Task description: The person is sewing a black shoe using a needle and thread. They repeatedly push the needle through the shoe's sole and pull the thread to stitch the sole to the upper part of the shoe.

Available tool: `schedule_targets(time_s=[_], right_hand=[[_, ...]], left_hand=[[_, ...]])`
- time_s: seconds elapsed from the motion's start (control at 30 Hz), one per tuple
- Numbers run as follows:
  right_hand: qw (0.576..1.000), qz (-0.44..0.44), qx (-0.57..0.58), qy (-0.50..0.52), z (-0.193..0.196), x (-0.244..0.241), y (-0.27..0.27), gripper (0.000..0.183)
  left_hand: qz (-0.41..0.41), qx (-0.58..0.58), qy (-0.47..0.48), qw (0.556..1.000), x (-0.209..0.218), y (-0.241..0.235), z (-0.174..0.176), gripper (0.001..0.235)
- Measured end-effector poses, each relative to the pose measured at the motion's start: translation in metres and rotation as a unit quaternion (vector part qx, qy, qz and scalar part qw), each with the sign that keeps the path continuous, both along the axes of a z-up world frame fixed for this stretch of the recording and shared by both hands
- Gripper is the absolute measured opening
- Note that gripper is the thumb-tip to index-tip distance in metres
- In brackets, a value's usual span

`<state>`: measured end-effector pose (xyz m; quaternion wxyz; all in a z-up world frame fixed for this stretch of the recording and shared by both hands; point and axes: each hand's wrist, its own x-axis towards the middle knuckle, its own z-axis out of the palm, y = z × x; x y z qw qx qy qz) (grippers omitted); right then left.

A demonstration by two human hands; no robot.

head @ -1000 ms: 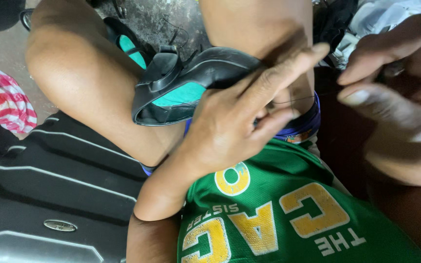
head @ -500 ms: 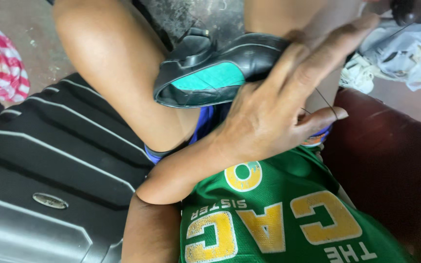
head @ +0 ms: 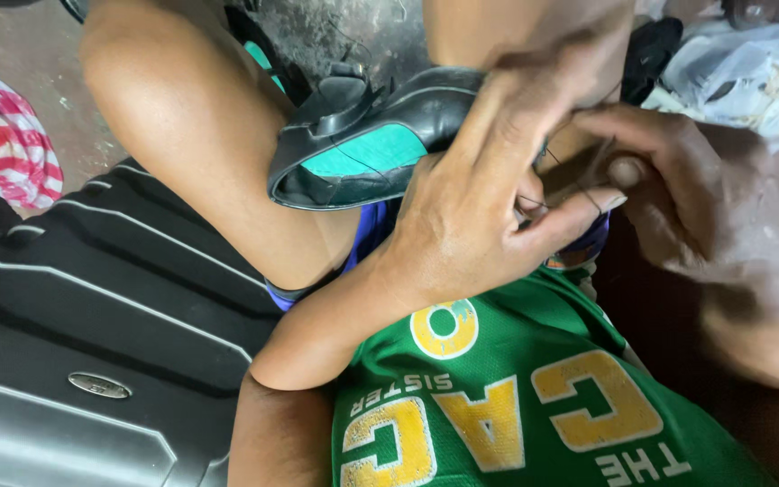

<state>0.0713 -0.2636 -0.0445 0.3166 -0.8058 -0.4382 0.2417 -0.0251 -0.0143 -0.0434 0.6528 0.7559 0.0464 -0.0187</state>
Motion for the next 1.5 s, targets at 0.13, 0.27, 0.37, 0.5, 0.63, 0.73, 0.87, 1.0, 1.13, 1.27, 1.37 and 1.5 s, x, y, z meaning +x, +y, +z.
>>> schedule_targets(time_s=[0.13,0.27,0.37,0.5,0.63,0.73,0.87,1.0,1.13,1.27,1.37,1.5], right_hand=[[0.892,-0.166,0.169,0.384,0.0,-0.002,0.009,0.045],[0.914,-0.13,0.13,0.362,0.019,0.039,0.055,0.052],[0.913,-0.21,0.113,0.332,0.05,0.013,0.08,0.046],[0.959,-0.072,0.153,0.228,0.033,0.005,0.089,0.059],[0.975,-0.111,0.109,0.158,0.006,-0.001,0.073,0.063],[0.973,-0.139,0.075,0.168,0.004,-0.004,0.071,0.061],[0.977,-0.14,0.059,0.147,0.011,-0.006,0.078,0.059],[0.965,-0.168,0.081,0.186,0.015,-0.006,0.084,0.06],[0.969,-0.16,0.072,0.174,0.017,-0.008,0.084,0.059],[0.973,-0.144,0.084,0.162,0.02,-0.006,0.092,0.06],[0.974,-0.145,0.086,0.154,0.022,-0.005,0.094,0.061],[0.97,-0.162,0.069,0.167,0.022,-0.006,0.093,0.06]], left_hand=[[0.058,0.039,-0.13,0.989,-0.025,0.029,0.006,0.036],[0.155,0.088,-0.121,0.976,-0.052,0.064,0.017,0.027],[0.038,0.282,-0.051,0.957,-0.062,0.078,0.019,0.032],[0.047,0.34,-0.014,0.939,-0.066,0.07,0.015,0.049],[0.104,0.29,0.049,0.95,-0.076,0.075,0.01,0.043],[0.128,0.304,0.013,0.944,-0.082,0.081,0.004,0.026],[0.143,0.326,-0.006,0.934,-0.085,0.083,0.007,0.02],[0.143,0.37,-0.062,0.916,-0.078,0.087,0.015,0.014],[0.06,0.45,-0.11,0.884,-0.068,0.076,0.004,0.024],[0.092,0.441,-0.127,0.884,-0.055,0.068,-0.006,0.021],[0.168,0.459,-0.159,0.858,-0.044,0.064,-0.007,0.028],[0.187,0.486,-0.156,0.839,-0.04,0.063,-0.004,0.023]])
